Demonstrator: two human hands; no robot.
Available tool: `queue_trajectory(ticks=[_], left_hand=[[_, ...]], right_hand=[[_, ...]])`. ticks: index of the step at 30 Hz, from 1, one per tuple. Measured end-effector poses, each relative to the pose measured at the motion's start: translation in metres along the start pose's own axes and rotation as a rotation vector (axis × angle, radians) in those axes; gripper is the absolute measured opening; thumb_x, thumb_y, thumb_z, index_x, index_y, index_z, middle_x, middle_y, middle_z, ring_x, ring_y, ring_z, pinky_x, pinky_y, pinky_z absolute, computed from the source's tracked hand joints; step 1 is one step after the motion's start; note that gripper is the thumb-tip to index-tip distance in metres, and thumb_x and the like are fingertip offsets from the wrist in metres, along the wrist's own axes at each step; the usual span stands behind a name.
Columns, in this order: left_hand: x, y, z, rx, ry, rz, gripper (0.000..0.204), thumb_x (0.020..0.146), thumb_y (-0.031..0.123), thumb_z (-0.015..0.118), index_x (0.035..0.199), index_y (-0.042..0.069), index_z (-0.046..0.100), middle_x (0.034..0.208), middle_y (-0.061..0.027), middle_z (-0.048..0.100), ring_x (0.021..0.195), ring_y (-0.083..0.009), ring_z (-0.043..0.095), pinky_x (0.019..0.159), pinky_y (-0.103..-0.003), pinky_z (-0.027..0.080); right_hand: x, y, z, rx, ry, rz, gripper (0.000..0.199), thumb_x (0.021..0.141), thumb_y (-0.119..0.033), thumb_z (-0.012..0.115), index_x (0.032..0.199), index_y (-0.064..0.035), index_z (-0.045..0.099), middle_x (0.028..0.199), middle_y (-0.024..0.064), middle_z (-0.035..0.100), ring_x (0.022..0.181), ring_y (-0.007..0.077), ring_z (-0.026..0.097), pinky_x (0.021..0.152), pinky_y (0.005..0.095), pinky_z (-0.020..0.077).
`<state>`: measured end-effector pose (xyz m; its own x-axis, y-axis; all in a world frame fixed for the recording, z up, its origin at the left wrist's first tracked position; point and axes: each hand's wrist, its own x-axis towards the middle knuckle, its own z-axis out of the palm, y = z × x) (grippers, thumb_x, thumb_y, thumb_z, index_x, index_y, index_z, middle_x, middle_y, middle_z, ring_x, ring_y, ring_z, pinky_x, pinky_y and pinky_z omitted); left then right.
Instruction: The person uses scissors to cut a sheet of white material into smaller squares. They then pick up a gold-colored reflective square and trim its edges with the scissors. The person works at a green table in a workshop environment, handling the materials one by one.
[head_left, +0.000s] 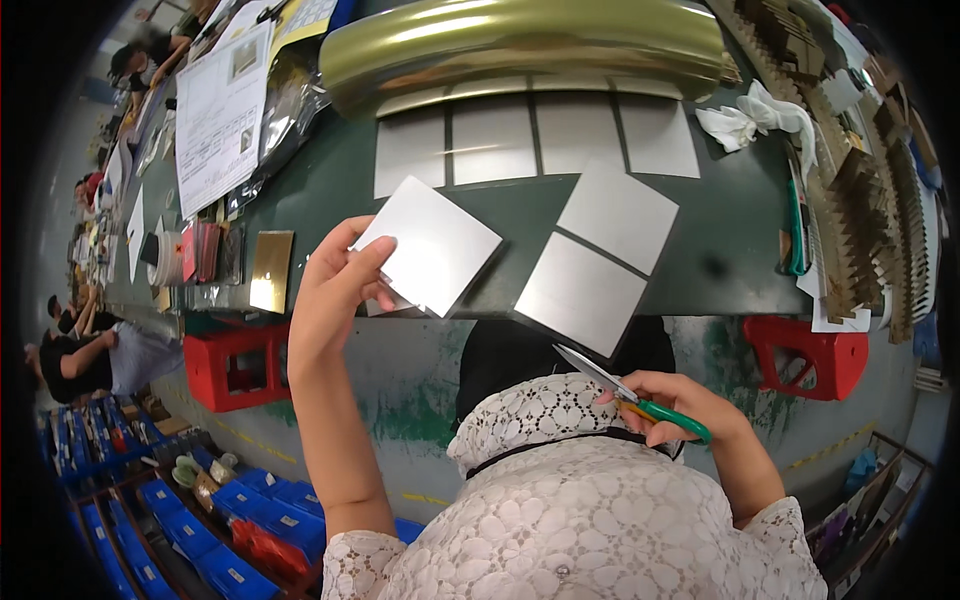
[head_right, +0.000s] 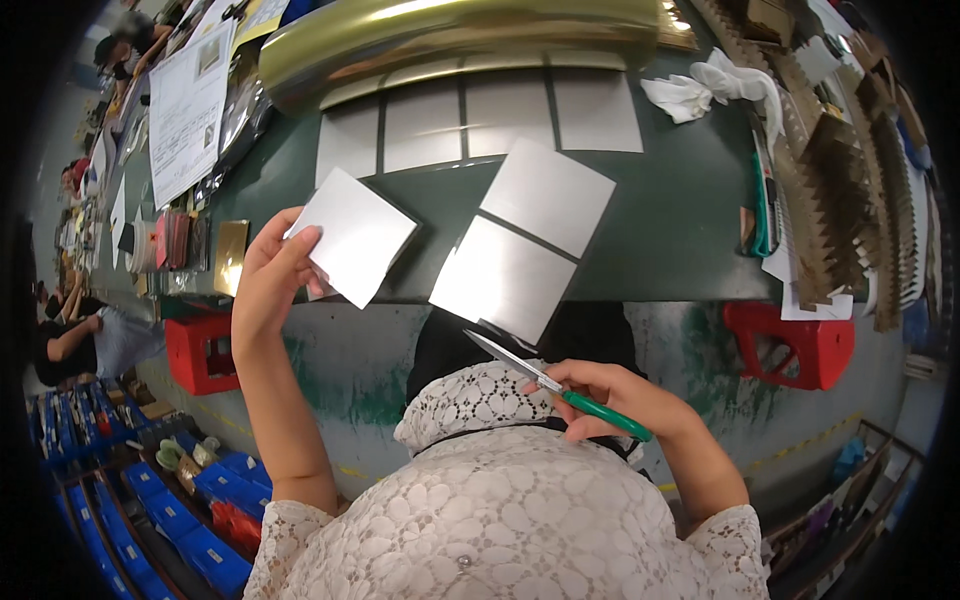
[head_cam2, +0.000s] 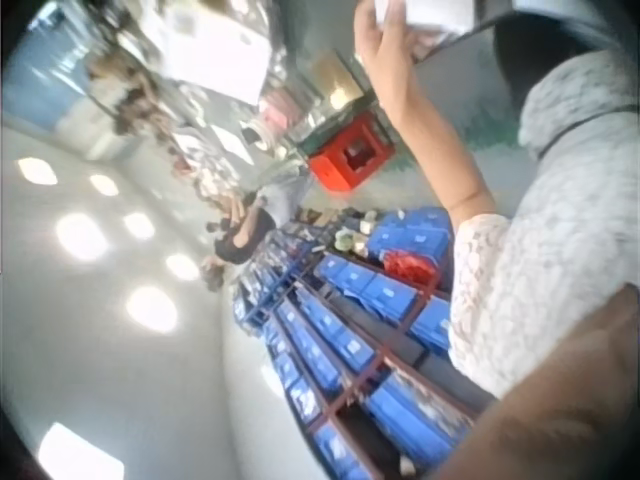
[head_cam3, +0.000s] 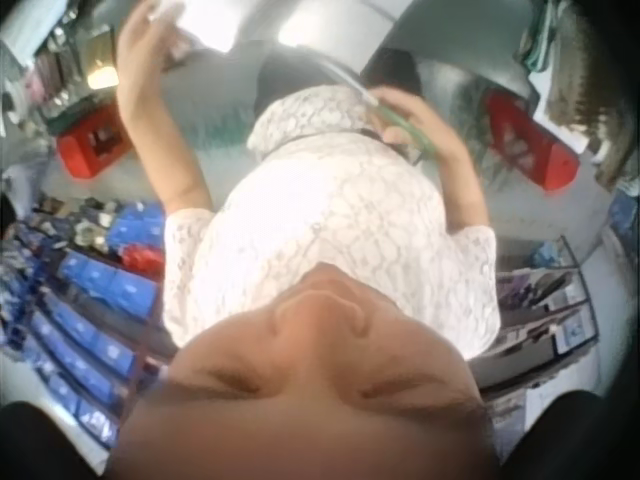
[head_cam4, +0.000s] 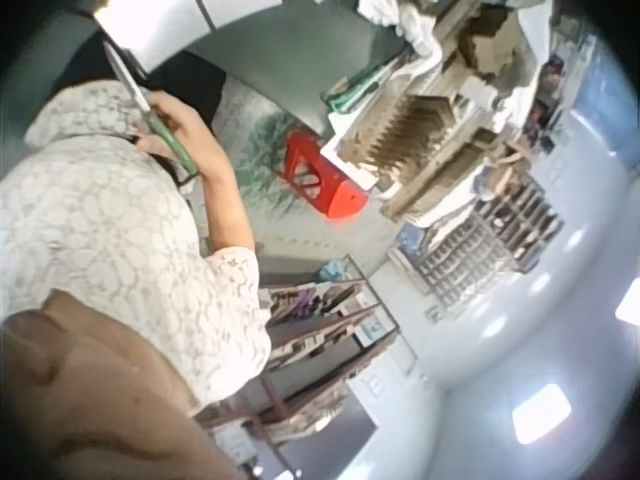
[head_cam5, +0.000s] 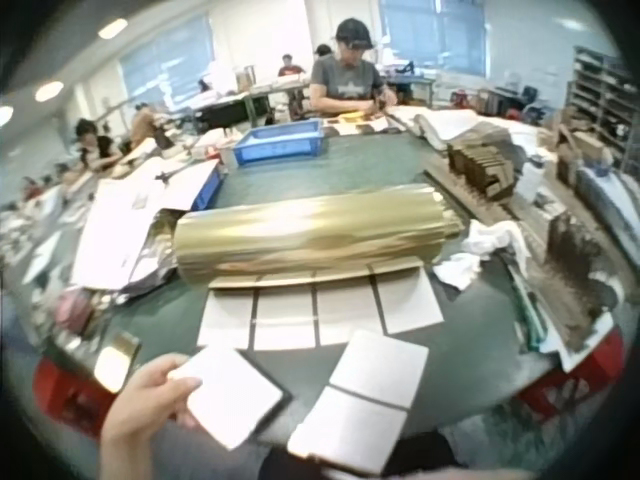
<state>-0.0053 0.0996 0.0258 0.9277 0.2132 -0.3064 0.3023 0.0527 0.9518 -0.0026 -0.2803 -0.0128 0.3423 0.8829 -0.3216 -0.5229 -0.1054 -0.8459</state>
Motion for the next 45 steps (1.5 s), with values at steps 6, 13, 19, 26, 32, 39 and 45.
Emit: queue_trajectory(ticks=[6, 13, 19, 26, 32, 39, 45], left_hand=[[0.016, 0.007, 0.025, -0.086, -0.044, 0.018, 0.032, 0.095, 0.018, 0.056, 0.119, -0.001, 0.049, 0.098, -0.0111, 0.065, 0.080, -0.0190, 0.068, 0.058, -0.022, 0.051], [0.037, 0.013, 0.053, 0.373, 0.168, 0.126, 0.034, 0.092, 0.018, 0.060, 0.120, 0.001, 0.049, 0.080, -0.0083, 0.064, 0.064, -0.0136, 0.063, 0.056, -0.024, 0.048], [-0.037, 0.028, 0.058, 0.461, -0.218, -0.171, 0.023, 0.094, 0.020, 0.059, 0.102, 0.001, 0.065, 0.083, -0.0070, 0.066, 0.064, -0.0078, 0.059, 0.057, -0.022, 0.048], [-0.052, -0.064, 0.134, -0.507, -0.347, -0.452, 0.036, 0.097, 0.022, 0.053, 0.109, -0.011, 0.058, 0.098, -0.0197, 0.068, 0.091, -0.0287, 0.068, 0.081, -0.034, 0.054], [-0.059, -0.054, 0.140, -0.373, -0.321, -0.448, 0.035, 0.096, 0.021, 0.054, 0.100, -0.012, 0.063, 0.092, -0.0208, 0.069, 0.087, -0.0278, 0.069, 0.077, -0.032, 0.056], [-0.074, -0.058, 0.123, -0.236, -0.373, -0.453, 0.030, 0.095, 0.018, 0.055, 0.103, -0.009, 0.065, 0.094, -0.0199, 0.069, 0.083, -0.0267, 0.070, 0.070, -0.030, 0.057], [-0.077, -0.061, 0.121, -0.234, -0.402, -0.447, 0.030, 0.095, 0.019, 0.055, 0.103, -0.008, 0.065, 0.095, -0.0190, 0.069, 0.083, -0.0249, 0.070, 0.069, -0.028, 0.056]], right_hand=[[-0.012, 0.007, 0.001, 0.206, 0.150, -0.064, 0.068, 0.074, -0.029, 0.081, 0.128, -0.0026, 0.050, 0.090, 0.0007, 0.055, 0.081, 0.0087, 0.052, 0.074, 0.0219, 0.0449], [-0.014, 0.014, 0.003, 0.215, 0.178, -0.079, 0.071, 0.072, -0.035, 0.081, 0.127, -0.0016, 0.050, 0.094, 0.0018, 0.055, 0.087, 0.0099, 0.053, 0.080, 0.0236, 0.0452], [-0.029, 0.016, -0.006, 0.214, 0.228, -0.088, 0.067, 0.074, -0.028, 0.080, 0.127, -0.0012, 0.050, 0.094, 0.0019, 0.055, 0.088, 0.0102, 0.053, 0.081, 0.0241, 0.0451], [-0.054, 0.004, -0.010, 0.038, 0.330, 0.050, 0.065, 0.073, -0.022, 0.080, 0.126, 0.0008, 0.051, 0.095, 0.0030, 0.055, 0.088, 0.0112, 0.053, 0.079, 0.0255, 0.0454], [-0.083, 0.022, -0.013, -0.037, 0.307, 0.096, 0.060, 0.074, -0.007, 0.080, 0.126, -0.0006, 0.051, 0.098, 0.0037, 0.056, 0.089, 0.0124, 0.053, 0.079, 0.0273, 0.0467], [-0.075, 0.032, -0.012, -0.063, 0.370, 0.110, 0.070, 0.070, -0.020, 0.082, 0.129, -0.0005, 0.050, 0.098, 0.0034, 0.055, 0.090, 0.0125, 0.051, 0.081, 0.0282, 0.0442], [-0.065, 0.023, -0.012, -0.195, 0.350, 0.059, 0.068, 0.071, -0.018, 0.082, 0.128, -0.0012, 0.050, 0.101, 0.0044, 0.056, 0.090, 0.0134, 0.053, 0.078, 0.0290, 0.0464]])
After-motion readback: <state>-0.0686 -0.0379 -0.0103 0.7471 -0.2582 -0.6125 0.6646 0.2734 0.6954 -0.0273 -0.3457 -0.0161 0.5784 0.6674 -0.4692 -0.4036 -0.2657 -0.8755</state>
